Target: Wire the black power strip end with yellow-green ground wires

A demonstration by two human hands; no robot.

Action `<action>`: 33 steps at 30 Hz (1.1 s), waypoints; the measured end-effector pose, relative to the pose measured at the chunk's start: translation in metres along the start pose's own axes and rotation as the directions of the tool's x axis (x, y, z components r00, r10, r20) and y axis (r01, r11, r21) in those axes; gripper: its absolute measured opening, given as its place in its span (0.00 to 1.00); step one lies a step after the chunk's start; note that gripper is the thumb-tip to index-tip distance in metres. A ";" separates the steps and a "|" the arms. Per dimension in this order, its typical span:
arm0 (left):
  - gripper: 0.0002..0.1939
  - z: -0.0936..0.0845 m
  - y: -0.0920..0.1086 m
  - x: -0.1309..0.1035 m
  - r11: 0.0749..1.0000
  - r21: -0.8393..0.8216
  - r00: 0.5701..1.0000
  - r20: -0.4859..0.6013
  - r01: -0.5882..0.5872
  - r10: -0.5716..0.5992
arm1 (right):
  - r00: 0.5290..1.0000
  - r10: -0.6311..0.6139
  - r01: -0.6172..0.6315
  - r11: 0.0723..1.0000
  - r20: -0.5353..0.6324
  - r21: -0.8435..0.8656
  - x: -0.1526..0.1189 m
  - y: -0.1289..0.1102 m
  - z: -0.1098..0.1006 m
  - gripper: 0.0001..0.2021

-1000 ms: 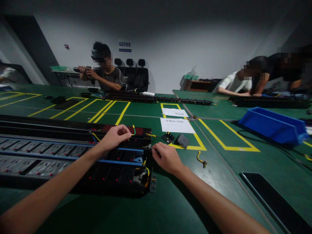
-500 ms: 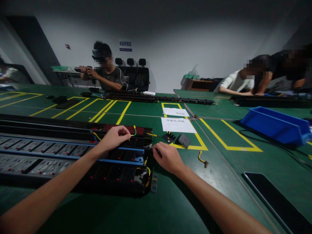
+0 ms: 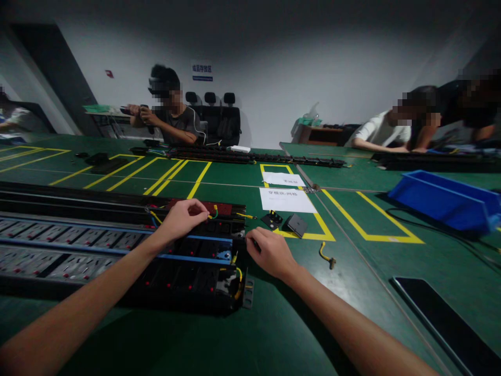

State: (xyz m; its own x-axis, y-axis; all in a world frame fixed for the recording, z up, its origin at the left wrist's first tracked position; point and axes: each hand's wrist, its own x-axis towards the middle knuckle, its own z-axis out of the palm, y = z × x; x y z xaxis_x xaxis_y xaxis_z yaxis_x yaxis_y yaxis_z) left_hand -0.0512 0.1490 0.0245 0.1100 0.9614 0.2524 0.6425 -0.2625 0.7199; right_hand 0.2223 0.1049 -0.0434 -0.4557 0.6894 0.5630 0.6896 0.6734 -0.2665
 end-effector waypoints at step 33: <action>0.05 -0.004 0.006 -0.002 0.995 0.088 0.999 -0.031 -0.040 0.043 | 1.000 -0.007 0.007 1.000 -0.004 0.000 -0.001 0.002 0.001 0.07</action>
State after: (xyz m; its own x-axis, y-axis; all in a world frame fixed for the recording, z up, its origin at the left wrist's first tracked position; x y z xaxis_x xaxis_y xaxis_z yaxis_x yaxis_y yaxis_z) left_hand -0.0511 0.1450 0.0308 0.1138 0.9461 0.3032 0.7020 -0.2925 0.6493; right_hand 0.2234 0.1061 -0.0453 -0.4586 0.6836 0.5679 0.6860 0.6785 -0.2627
